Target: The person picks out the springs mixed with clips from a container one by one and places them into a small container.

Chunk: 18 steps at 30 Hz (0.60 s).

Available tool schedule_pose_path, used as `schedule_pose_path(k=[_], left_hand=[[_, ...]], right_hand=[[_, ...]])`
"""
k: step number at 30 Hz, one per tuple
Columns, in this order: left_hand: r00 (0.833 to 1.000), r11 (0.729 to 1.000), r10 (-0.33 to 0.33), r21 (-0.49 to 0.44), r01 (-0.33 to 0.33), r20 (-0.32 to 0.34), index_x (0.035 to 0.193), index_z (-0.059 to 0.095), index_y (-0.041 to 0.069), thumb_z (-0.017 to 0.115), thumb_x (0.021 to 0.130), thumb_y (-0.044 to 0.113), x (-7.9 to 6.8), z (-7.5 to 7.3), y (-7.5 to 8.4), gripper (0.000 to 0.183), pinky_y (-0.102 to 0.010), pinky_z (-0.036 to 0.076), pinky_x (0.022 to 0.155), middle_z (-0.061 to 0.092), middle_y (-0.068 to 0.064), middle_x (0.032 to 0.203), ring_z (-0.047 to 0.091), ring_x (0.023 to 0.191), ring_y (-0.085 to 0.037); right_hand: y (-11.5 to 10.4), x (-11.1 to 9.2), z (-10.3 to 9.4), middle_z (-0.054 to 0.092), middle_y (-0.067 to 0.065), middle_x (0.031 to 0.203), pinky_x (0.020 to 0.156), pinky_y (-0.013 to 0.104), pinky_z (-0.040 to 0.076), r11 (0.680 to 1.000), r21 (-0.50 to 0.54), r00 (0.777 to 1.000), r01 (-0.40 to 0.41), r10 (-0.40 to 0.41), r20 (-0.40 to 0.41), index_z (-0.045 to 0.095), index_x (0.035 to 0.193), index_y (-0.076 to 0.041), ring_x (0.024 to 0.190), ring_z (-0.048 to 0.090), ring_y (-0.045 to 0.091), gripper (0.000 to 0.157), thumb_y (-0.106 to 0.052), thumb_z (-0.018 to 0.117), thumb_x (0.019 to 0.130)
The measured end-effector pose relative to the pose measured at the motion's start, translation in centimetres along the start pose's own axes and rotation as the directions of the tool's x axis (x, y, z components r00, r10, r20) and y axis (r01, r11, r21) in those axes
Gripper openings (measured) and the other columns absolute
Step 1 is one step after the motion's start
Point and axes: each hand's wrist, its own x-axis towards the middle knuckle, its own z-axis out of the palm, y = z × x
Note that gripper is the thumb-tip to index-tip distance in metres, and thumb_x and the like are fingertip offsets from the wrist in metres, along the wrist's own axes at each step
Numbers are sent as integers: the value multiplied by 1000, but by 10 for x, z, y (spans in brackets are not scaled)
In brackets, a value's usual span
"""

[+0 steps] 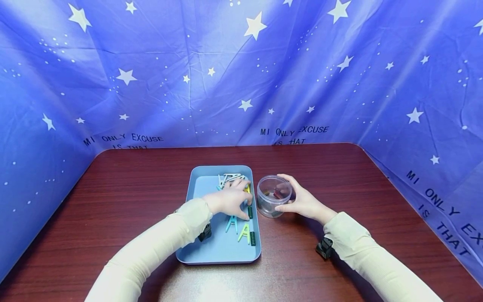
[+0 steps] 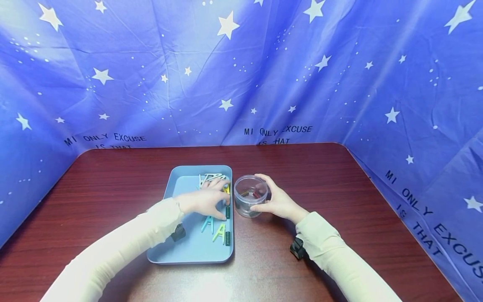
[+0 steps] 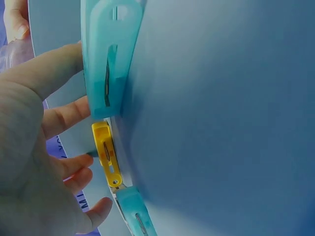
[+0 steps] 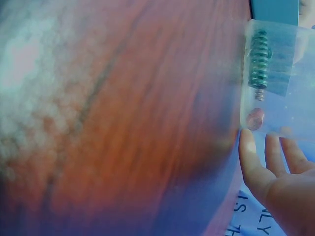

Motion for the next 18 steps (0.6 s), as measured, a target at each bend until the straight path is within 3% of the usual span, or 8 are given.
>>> schedule_pose_path(k=[18], left_hand=[[1000,1000,5,-15,-5,-3,96,63,19,72,81,26,0,2,-2,19,-56,24,107,29,-13,151,21,139,-30]], right_hand=[[2,0,0,52,22,127,79,28,51,1000,-8,1000,20,-20,-1,29,142,-10,114,52,33,85,-13,80,74]])
